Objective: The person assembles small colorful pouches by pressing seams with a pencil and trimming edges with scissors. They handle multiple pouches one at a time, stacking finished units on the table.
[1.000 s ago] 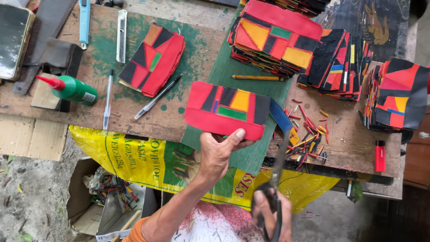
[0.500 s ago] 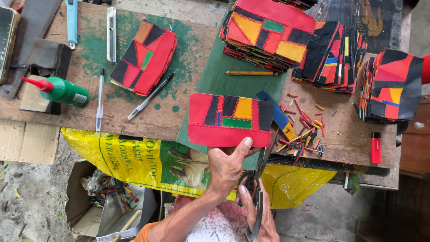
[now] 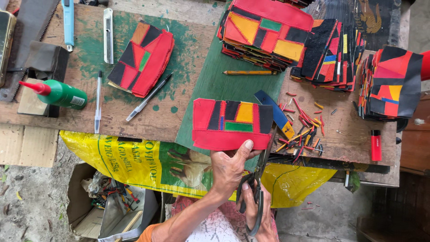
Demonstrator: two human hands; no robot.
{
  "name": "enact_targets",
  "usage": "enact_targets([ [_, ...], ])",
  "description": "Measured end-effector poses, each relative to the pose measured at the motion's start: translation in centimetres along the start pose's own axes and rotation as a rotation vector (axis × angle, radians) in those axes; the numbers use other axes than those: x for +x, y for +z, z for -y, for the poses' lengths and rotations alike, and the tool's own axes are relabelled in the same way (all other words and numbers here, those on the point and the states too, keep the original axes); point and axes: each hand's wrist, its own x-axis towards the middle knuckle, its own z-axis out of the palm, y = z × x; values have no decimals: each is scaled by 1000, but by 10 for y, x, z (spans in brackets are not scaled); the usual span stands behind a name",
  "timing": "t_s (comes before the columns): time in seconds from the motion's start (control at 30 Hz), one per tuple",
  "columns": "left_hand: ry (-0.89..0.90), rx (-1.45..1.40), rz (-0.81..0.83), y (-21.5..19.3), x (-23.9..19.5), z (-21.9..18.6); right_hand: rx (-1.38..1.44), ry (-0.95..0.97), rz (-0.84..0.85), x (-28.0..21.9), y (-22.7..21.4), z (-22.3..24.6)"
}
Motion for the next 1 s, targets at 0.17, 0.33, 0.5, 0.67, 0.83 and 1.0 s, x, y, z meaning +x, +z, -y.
enact_targets([
  [0.17, -49, 17, 11, 2, -1, 2, 226, 142, -51, -4, 11, -12],
  [0.33, 4, 4, 22, -5, 7, -14, 68, 276, -182, 19, -33, -8],
  [0.5, 462, 573, 39, -24, 28, -60, -537, -12, -391, 41, -104, -1],
  [0.67, 838, 496, 194, 3, 136, -139, -729, -178, -492, 62, -134, 12],
  [0.83, 948, 778, 507, 62, 256, -164, -999, 2, -553, 85, -147, 11],
  [1.0, 1211, 1406, 292, 53, 287, -171, -1039, -72, -570, 103, -161, 5],
])
